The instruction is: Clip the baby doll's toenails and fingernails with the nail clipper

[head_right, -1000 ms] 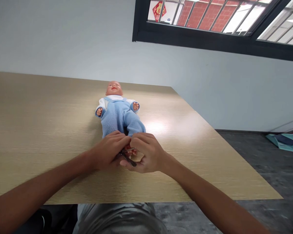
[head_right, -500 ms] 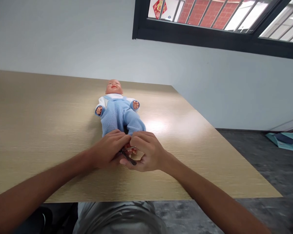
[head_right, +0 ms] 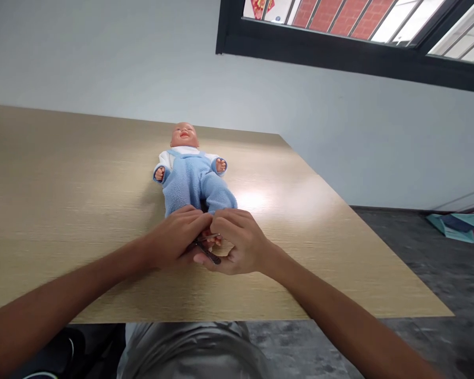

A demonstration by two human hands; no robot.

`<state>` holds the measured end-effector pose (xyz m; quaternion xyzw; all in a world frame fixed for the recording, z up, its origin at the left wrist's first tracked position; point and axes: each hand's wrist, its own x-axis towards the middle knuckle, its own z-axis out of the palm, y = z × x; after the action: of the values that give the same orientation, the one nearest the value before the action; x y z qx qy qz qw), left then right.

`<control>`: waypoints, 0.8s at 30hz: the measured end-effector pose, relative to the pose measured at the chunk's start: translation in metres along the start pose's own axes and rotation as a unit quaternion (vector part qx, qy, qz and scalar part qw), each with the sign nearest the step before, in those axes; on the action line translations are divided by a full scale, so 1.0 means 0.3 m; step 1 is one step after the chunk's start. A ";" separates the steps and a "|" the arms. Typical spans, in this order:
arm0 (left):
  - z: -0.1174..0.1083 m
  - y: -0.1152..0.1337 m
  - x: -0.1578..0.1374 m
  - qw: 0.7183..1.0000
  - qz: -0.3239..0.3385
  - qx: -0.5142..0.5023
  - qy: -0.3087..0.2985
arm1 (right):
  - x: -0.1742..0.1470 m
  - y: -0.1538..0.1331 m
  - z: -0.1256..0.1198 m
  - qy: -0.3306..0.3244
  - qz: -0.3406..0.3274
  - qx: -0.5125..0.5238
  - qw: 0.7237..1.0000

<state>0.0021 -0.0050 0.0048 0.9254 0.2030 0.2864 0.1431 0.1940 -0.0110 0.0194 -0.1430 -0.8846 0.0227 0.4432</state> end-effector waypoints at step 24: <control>-0.009 0.018 0.003 0.999 -0.026 -0.004 -0.023 | -0.018 0.019 0.005 0.005 0.001 0.061 0.998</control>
<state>0.0026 -0.0088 0.0094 0.9255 0.2222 0.2620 0.1592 0.1972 -0.0070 0.0135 -0.1170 -0.8792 0.0764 0.4555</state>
